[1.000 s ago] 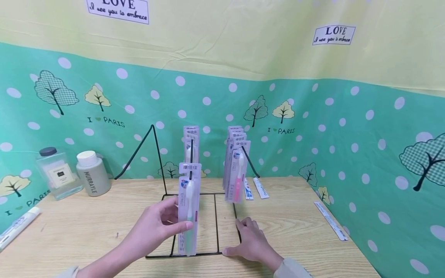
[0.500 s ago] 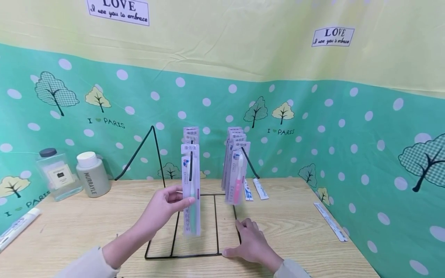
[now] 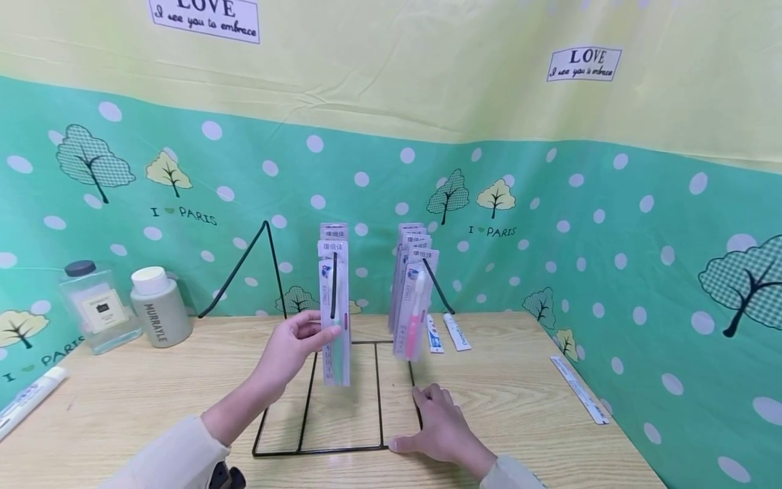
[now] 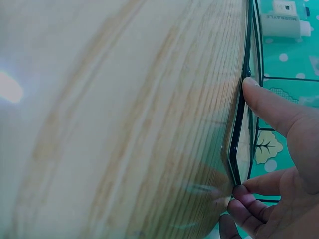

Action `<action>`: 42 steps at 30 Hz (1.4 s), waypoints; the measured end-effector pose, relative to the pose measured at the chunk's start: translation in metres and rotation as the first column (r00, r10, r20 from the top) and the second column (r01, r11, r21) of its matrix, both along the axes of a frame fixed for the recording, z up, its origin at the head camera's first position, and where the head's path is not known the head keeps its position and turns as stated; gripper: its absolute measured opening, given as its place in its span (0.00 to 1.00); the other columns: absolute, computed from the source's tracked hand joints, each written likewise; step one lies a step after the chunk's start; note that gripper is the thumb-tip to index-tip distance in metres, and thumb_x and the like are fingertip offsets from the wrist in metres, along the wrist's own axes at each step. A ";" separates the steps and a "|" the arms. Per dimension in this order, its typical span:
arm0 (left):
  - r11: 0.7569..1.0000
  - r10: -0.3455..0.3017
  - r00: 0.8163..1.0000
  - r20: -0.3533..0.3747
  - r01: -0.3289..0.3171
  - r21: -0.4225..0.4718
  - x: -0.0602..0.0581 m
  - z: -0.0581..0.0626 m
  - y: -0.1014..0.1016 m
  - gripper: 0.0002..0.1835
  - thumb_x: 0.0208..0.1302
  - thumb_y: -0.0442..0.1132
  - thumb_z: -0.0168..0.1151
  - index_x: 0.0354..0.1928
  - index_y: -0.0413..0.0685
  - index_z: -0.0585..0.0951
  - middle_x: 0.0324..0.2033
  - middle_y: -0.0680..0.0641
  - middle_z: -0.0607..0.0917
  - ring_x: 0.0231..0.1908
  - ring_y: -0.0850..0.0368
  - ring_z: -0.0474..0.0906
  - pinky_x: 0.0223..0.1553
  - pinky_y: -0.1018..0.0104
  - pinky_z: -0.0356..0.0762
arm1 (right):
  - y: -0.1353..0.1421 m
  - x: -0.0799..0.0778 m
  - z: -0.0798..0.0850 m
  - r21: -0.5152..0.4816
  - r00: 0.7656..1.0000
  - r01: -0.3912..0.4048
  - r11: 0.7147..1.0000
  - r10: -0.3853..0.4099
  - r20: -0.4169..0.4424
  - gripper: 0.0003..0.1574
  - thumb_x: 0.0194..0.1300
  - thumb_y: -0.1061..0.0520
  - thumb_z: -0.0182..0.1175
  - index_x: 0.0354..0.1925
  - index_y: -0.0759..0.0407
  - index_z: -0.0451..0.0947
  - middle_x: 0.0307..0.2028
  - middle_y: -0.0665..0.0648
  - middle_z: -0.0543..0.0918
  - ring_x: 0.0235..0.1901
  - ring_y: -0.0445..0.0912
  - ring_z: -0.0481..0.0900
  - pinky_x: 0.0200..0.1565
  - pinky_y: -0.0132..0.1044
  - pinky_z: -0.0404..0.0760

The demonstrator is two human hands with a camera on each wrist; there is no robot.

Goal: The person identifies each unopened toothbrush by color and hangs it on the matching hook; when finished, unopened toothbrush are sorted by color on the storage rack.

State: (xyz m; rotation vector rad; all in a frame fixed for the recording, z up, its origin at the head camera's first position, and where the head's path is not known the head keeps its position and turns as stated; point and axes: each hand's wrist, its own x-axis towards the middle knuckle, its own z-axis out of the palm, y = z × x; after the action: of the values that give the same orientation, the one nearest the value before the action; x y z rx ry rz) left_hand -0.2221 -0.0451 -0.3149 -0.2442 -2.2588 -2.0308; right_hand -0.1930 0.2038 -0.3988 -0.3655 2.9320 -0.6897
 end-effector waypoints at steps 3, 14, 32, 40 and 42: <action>1.000 0.014 1.000 0.001 -0.014 -0.002 -0.002 0.000 0.000 0.21 0.52 0.45 0.67 0.48 0.47 0.78 0.36 0.48 0.83 0.39 0.55 0.79 0.47 0.55 0.75 | 0.000 -0.001 -0.001 0.004 1.000 -0.003 1.000 0.003 -0.002 0.65 0.38 0.28 0.66 0.63 0.68 0.60 0.48 0.58 0.67 0.45 0.51 0.65 0.45 0.50 0.72; 0.999 0.037 0.999 0.008 -0.037 -0.003 -0.014 -0.008 -0.002 0.23 0.51 0.47 0.67 0.50 0.50 0.77 0.40 0.49 0.83 0.43 0.54 0.78 0.51 0.52 0.72 | -0.002 0.001 -0.001 -0.007 1.000 -0.003 1.000 0.003 -0.003 0.65 0.38 0.29 0.66 0.63 0.69 0.60 0.48 0.59 0.68 0.46 0.52 0.65 0.47 0.51 0.71; 0.997 0.076 0.996 -0.037 -0.076 -0.005 -0.024 -0.020 -0.007 0.21 0.51 0.45 0.68 0.47 0.46 0.77 0.38 0.48 0.83 0.42 0.55 0.78 0.49 0.55 0.74 | -0.001 0.000 -0.004 -0.005 0.999 -0.016 1.000 0.016 -0.037 0.65 0.38 0.28 0.66 0.63 0.69 0.60 0.47 0.58 0.67 0.45 0.51 0.65 0.45 0.49 0.72; 0.996 0.086 0.996 -0.025 -0.086 -0.011 -0.024 -0.027 -0.013 0.18 0.53 0.41 0.67 0.46 0.48 0.78 0.38 0.48 0.82 0.41 0.55 0.78 0.48 0.57 0.75 | 0.000 0.001 -0.003 -0.006 1.000 -0.010 1.000 0.010 -0.029 0.66 0.38 0.28 0.66 0.63 0.68 0.60 0.48 0.58 0.68 0.46 0.51 0.65 0.46 0.50 0.72; 0.996 0.086 0.996 -0.021 -0.086 -0.015 -0.024 -0.028 -0.013 0.17 0.52 0.41 0.67 0.45 0.49 0.78 0.37 0.48 0.82 0.41 0.55 0.78 0.48 0.58 0.75 | 0.000 0.001 -0.004 -0.003 1.000 -0.004 1.000 0.004 -0.029 0.66 0.37 0.28 0.66 0.63 0.68 0.60 0.48 0.58 0.68 0.46 0.51 0.65 0.46 0.50 0.72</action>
State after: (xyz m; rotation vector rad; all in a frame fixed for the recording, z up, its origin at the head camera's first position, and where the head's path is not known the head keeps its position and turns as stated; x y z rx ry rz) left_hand -0.2465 -0.0585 -0.3425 -0.1655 -2.2337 -1.9599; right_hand -0.1924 0.2041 -0.4025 -0.3851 2.9564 -0.6944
